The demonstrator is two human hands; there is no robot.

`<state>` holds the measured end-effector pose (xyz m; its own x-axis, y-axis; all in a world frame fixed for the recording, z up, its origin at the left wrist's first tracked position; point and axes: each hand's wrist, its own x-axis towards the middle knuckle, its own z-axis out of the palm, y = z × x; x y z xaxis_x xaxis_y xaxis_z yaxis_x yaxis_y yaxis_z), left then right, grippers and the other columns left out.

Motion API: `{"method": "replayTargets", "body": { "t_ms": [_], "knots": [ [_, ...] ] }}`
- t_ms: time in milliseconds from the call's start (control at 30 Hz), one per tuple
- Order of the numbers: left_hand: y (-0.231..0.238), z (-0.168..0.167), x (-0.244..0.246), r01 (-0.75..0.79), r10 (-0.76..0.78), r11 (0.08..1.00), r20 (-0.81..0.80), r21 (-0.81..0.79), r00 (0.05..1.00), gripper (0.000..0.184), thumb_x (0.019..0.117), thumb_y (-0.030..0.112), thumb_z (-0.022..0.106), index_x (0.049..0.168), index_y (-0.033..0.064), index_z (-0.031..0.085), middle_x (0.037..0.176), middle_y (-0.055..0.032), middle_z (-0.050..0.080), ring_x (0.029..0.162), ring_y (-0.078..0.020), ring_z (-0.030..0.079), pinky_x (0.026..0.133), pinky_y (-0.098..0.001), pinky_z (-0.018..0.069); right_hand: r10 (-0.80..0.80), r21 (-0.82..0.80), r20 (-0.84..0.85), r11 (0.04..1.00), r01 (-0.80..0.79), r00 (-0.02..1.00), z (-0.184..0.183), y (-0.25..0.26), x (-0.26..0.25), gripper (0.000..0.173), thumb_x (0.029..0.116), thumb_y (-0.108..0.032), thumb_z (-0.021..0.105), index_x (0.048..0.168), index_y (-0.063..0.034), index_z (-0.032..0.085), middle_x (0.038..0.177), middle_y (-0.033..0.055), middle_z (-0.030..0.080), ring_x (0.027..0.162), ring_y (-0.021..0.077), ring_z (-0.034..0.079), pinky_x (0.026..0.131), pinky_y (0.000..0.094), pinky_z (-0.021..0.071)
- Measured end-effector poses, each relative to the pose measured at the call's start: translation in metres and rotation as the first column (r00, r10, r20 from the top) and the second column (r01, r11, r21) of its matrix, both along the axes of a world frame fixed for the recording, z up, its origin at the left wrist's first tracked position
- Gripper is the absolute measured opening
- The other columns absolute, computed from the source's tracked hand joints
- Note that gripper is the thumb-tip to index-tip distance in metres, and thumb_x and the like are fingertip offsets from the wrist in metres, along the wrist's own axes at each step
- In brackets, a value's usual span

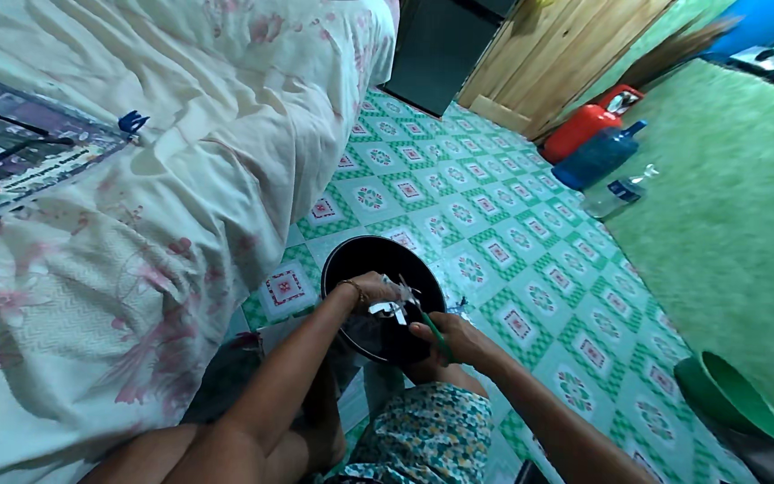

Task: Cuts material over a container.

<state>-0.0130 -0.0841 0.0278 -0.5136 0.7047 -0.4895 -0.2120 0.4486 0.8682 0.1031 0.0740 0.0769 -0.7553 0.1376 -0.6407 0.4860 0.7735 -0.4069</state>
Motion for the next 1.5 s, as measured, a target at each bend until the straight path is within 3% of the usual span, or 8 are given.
{"method": "replayTargets", "body": {
  "t_ms": [133,333,600,800,967,1167,1300,1500],
  "knots": [
    [-0.001,-0.007,-0.008,-0.186,0.183,0.979,0.048,0.085,0.982,0.028,0.1047,0.014,0.058,0.123,-0.0063,0.06,0.109,-0.015,0.063,0.09,-0.015,0.06,0.086,-0.033,0.0505,-0.048,-0.013,0.021,0.999,0.048,0.999,0.006,0.01,0.009,0.048,0.1054,-0.047,0.05,0.119,-0.0012,0.055,0.078,0.0045,0.061,0.063,0.0118,0.057,0.063,0.0293,0.0484],
    [0.005,-0.02,-0.012,-0.28,0.279,0.947,0.032,0.158,0.96,0.031,0.1046,0.014,0.058,0.126,-0.0077,0.059,0.113,-0.0195,0.064,0.095,-0.0202,0.061,0.09,-0.0376,0.0506,-0.032,0.033,0.112,0.999,0.028,0.993,0.008,0.018,0.026,0.053,0.1052,-0.05,0.049,0.126,-0.0016,0.052,0.087,0.007,0.063,0.07,0.0136,0.058,0.066,0.0319,0.047],
    [0.005,0.002,0.006,-0.177,0.176,0.972,0.015,0.152,0.984,0.029,0.1015,0.011,0.063,0.123,-0.0084,0.058,0.107,-0.0147,0.063,0.088,-0.0119,0.06,0.086,-0.0292,0.0513,-0.045,-0.017,0.091,0.999,0.047,0.995,0.01,-0.002,0.02,0.055,0.1051,-0.053,0.047,0.128,-0.0024,0.051,0.088,0.0069,0.062,0.068,0.0132,0.058,0.062,0.03,0.0474],
    [0.002,0.002,0.004,-0.125,0.124,0.988,0.012,0.092,0.992,0.028,0.1021,0.011,0.062,0.122,-0.0081,0.057,0.105,-0.014,0.062,0.088,-0.0131,0.059,0.084,-0.0304,0.0505,-0.183,-0.118,-0.053,0.977,0.176,0.982,0.004,-0.009,0.014,0.041,0.1069,-0.043,0.049,0.109,-0.0025,0.058,0.063,-0.0015,0.058,0.049,0.0048,0.053,0.049,0.0207,0.0424],
    [-0.001,0.004,0.001,-0.139,0.138,0.99,0.02,0.035,0.99,0.03,0.1018,0.011,0.062,0.124,-0.0081,0.056,0.106,-0.0141,0.061,0.087,-0.0129,0.059,0.082,-0.029,0.0505,-0.205,-0.161,-0.097,0.969,0.188,0.974,-0.002,-0.008,0.014,0.03,0.106,-0.031,0.055,0.094,-0.0035,0.059,0.056,-0.004,0.054,0.045,0.0028,0.051,0.047,0.0185,0.0415],
    [-0.006,-0.001,-0.009,-0.269,0.27,0.962,-0.015,0.056,0.963,0.042,0.099,0.017,0.069,0.128,-0.0104,0.056,0.117,-0.0225,0.063,0.1,-0.0232,0.063,0.094,-0.0394,0.0506,-0.125,-0.141,0.053,0.981,0.132,0.991,0.013,-0.009,0.024,0.046,0.1095,-0.044,0.04,0.125,-0.0026,0.052,0.078,0.0012,0.063,0.059,0.0056,0.058,0.053,0.0216,0.0439],
    [-0.002,0.007,-0.002,-0.201,0.203,0.977,-0.029,0.068,0.979,0.04,0.0989,0.017,0.069,0.125,-0.01,0.056,0.109,-0.0174,0.063,0.091,-0.0161,0.062,0.087,-0.0332,0.052,-0.056,-0.115,0.053,0.991,0.062,0.997,0.014,-0.012,0.024,0.049,0.1072,-0.047,0.044,0.126,-0.0024,0.052,0.08,0.0015,0.06,0.063,0.0077,0.056,0.058,0.025,0.0453],
    [-0.001,0.017,0.006,-0.09,0.089,0.99,0.01,0.106,0.996,0.014,0.0999,0.004,0.062,0.11,-0.0053,0.059,0.084,-0.0055,0.06,0.068,-0.0073,0.057,0.066,-0.0236,0.0508,-0.092,-0.133,-0.052,0.987,0.085,0.994,0.003,-0.011,0.02,0.043,0.1068,-0.043,0.048,0.118,-0.0022,0.055,0.072,-0.0008,0.057,0.059,0.0061,0.054,0.058,0.0236,0.0443]
  ]
}}
